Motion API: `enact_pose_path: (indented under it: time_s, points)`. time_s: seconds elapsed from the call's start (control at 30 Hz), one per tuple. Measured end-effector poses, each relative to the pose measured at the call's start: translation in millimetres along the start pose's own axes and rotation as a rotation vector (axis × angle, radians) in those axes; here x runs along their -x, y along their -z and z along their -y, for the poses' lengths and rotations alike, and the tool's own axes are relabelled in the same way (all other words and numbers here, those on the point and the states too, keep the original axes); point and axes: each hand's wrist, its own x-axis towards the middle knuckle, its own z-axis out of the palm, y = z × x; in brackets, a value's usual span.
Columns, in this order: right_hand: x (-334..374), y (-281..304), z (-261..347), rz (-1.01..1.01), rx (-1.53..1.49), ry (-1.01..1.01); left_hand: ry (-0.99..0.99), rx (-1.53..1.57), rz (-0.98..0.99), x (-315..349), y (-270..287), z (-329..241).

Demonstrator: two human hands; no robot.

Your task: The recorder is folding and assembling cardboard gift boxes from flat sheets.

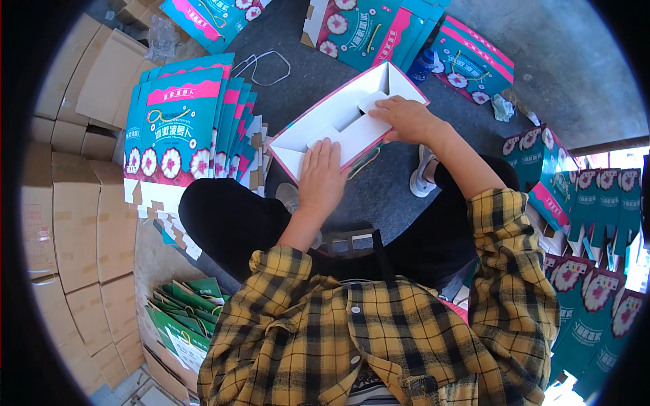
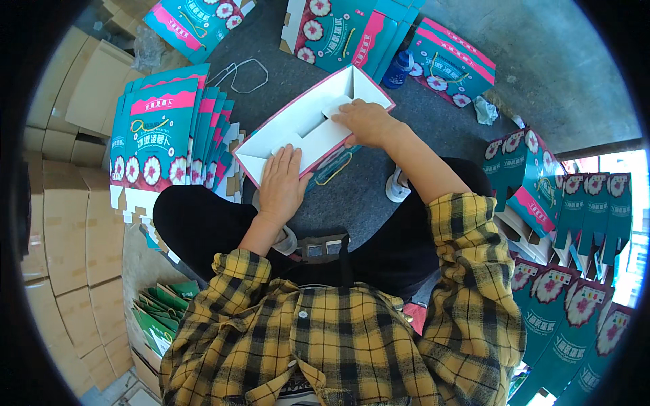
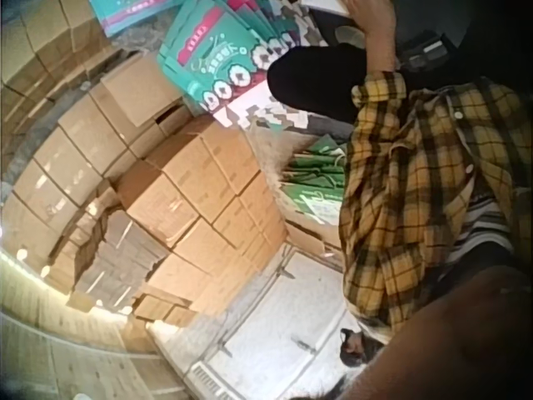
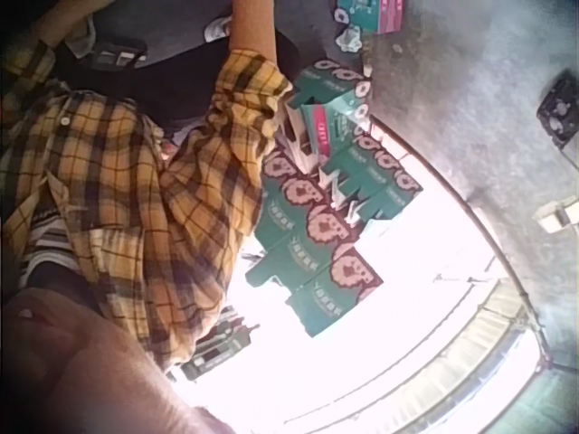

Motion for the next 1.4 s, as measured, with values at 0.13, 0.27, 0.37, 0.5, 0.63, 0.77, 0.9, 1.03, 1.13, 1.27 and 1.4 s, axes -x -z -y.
enact_pose_path:
  time_s: [0.13,0.27,0.37,0.5,0.63,0.77,0.9,1.03,1.13,1.27,1.4]
  points:
    - [-5,8,0,0.208,-0.001,-0.049,-0.001,0.034,0.059,0,-1,-2]
    - [-3,12,-4,0.253,0.014,-0.049,-0.008,0.041,0.077,-5,1,-6]
    - [-3,13,-2,0.222,-0.028,-0.024,0.005,0.036,0.044,1,7,-6]
    - [0,30,-10,-0.112,-0.277,-0.077,0.013,0.139,-0.262,12,33,11]
    - [1,-7,-92,-0.585,-0.398,-0.347,0.563,0.772,-0.445,3,15,71]
    - [-5,-46,-135,-0.401,-0.986,-0.799,1.105,1.421,-0.209,-9,-8,94]
    - [-32,-34,-89,-0.156,-1.356,-0.747,1.288,1.708,-0.113,44,-48,172]
    - [17,-74,-118,-0.082,-1.441,-0.836,1.229,1.936,0.318,4,-43,100]
    - [15,-61,-100,-0.029,-1.465,-0.683,1.267,1.876,0.225,19,-39,111]
    - [16,-2,-79,-0.083,-1.92,-0.522,1.136,1.821,0.114,24,-33,129]
    - [37,-7,-106,-0.358,-1.652,-0.422,0.79,1.825,-0.222,-14,4,90]
